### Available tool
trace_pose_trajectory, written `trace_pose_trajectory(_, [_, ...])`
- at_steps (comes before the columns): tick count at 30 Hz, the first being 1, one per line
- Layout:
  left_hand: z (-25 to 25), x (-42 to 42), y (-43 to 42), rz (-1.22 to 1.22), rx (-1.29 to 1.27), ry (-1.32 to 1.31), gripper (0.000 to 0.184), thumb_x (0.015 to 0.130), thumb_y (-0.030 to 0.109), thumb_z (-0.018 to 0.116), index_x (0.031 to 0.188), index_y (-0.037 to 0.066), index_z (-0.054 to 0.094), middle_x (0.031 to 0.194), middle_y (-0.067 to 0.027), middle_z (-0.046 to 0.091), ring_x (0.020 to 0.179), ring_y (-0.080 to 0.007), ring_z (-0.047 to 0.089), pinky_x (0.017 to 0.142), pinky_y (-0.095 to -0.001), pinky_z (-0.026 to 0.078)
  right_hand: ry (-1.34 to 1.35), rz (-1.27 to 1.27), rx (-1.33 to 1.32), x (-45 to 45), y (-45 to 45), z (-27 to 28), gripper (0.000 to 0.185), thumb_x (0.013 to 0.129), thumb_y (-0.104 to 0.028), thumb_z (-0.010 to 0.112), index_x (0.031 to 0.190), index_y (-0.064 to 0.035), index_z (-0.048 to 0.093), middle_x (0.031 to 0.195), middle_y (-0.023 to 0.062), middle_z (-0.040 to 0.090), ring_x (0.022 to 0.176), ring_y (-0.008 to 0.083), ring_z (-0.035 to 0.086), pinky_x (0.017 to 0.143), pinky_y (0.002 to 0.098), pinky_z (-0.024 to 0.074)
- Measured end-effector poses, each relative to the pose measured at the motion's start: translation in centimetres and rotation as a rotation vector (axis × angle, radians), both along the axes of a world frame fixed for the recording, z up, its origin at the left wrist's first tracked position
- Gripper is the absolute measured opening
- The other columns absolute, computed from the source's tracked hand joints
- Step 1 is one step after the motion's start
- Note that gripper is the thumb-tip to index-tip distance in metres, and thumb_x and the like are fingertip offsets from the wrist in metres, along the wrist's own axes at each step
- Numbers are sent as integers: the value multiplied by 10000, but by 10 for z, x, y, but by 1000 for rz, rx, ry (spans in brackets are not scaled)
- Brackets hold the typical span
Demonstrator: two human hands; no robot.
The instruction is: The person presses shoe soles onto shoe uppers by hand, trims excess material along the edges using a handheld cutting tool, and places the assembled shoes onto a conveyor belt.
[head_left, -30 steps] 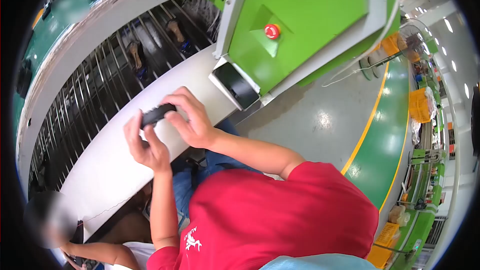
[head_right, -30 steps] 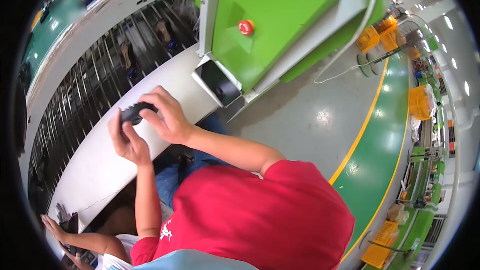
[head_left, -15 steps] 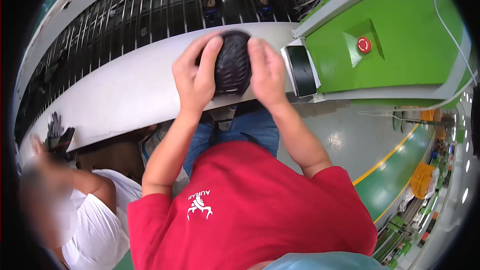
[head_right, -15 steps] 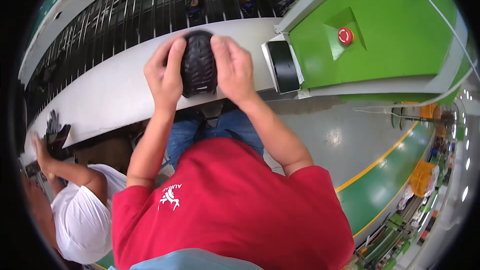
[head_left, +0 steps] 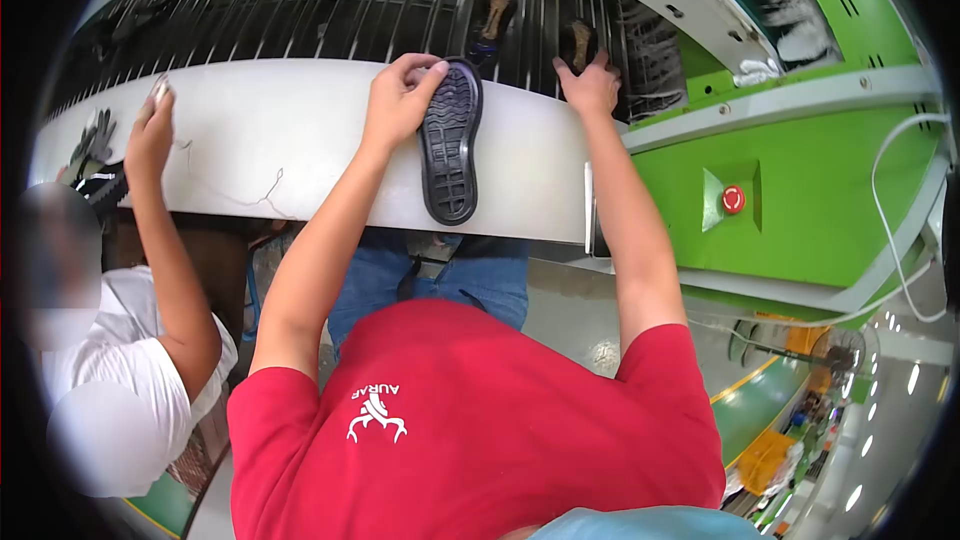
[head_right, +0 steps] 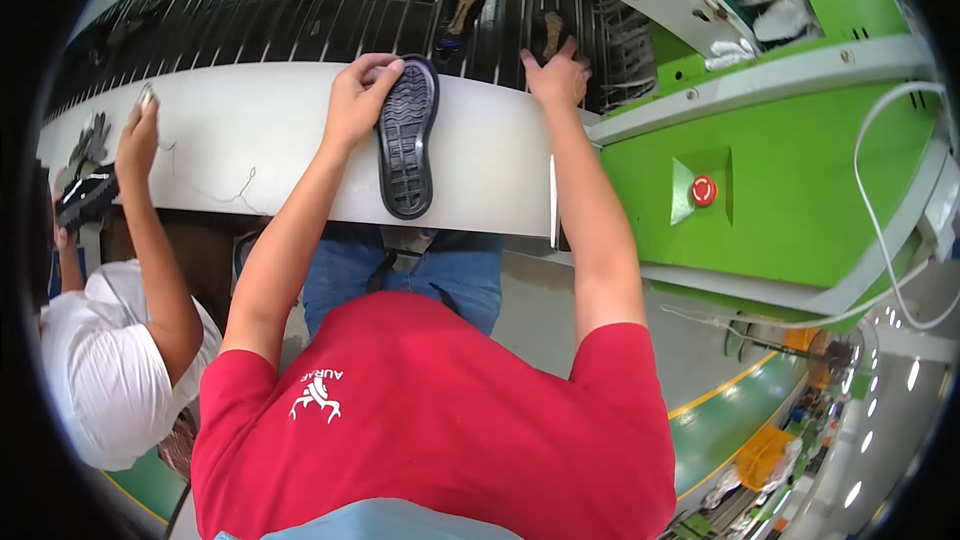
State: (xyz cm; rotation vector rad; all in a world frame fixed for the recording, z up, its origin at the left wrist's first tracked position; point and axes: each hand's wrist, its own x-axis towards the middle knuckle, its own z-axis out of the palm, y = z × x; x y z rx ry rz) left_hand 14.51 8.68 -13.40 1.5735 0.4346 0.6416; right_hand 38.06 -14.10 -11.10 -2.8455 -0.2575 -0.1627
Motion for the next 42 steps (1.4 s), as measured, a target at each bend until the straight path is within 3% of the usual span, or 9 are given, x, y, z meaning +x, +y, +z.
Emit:
trace_pose_trajectory(7, [5, -2, -2, 49, 85, 35, 362, 1002, 319, 814, 1137, -16, 807, 768, -67, 743, 703, -122, 649, 681, -315, 540, 124, 33, -109, 43, 1, -31, 1081, 934, -596, 779, 1721, -58, 268, 1534, 345, 592, 1415, 496, 595, 1174, 537, 500])
trace_pose_trajectory(11, [0, -1, -3, 56, 114, 23, 392, 1002, 334, 809, 1158, -26, 807, 778, -80, 757, 712, -136, 671, 695, -316, 551, 89, 47, 193, 57, -20, -23, 847, 956, -556, 751, 1554, 8, 545, 1392, 342, 701, 1351, 491, 656, 1159, 537, 492])
trace_pose_trajectory(13, [0, -1, -2, 38, 90, 28, 400, 1007, 344, 809, 1165, -23, 809, 787, -69, 765, 716, -119, 667, 702, -302, 552, 123, 103, 616, 50, -27, -14, 707, 983, -481, 765, 1443, 40, 635, 1240, 277, 778, 1219, 456, 726, 1124, 509, 529])
trace_pose_trajectory(17, [3, -2, -3, 6, 69, 38, 403, 1014, 356, 810, 1173, -15, 812, 804, -54, 774, 724, -97, 662, 702, -283, 545, 865, 65, 2000, -50, -37, 39, 739, 1003, -519, 773, 1492, -3, 568, 1292, 186, 694, 1233, 358, 680, 1112, 579, 538])
trace_pose_trajectory(20, [1, -2, -1, 11, 104, 48, 389, 1014, 342, 817, 1175, -13, 811, 796, -45, 768, 727, -80, 656, 696, -266, 535, 930, 168, 2099, -121, -42, 65, 747, 1059, -475, 716, 1584, -7, 463, 1490, 200, 609, 1343, 376, 623, 1103, 597, 550])
trace_pose_trajectory(23, [0, -1, 0, -10, 79, 34, 383, 1007, 315, 831, 1192, -19, 806, 801, -42, 767, 724, -65, 649, 680, -250, 526, 749, 115, 1888, -148, -37, 46, 435, 1011, -207, 798, 1381, -30, 653, 1291, 117, 745, 1139, 271, 737, 1027, 459, 600])
trace_pose_trajectory(25, [-4, 1, 0, -41, 62, 15, 396, 998, 266, 849, 1241, -40, 785, 841, -42, 778, 727, -59, 657, 662, -229, 518, 625, 241, 1723, -178, -40, 46, 433, 923, -41, 848, 1318, -43, 672, 1158, 56, 743, 1050, 180, 733, 943, 345, 595])
trace_pose_trajectory(31, [30, -5, -10, -149, -217, -107, 454, 983, 202, 876, 1301, -95, 745, 1004, -97, 815, 929, -117, 760, 831, -245, 594, 292, 338, 1332, -236, -52, 40, 727, 891, -53, 844, 1527, 5, 498, 1296, 98, 678, 1125, 180, 683, 999, 340, 561])
trace_pose_trajectory(42, [87, -29, -23, -260, -117, -282, 312, 1014, 199, 850, 1250, 2, 793, 1082, -42, 810, 1000, -100, 734, 933, -252, 566, 88, 385, 1229, -294, -55, 5, 914, 931, -96, 848, 1668, 53, 328, 1483, 165, 566, 1323, 234, 605, 1133, 371, 493])
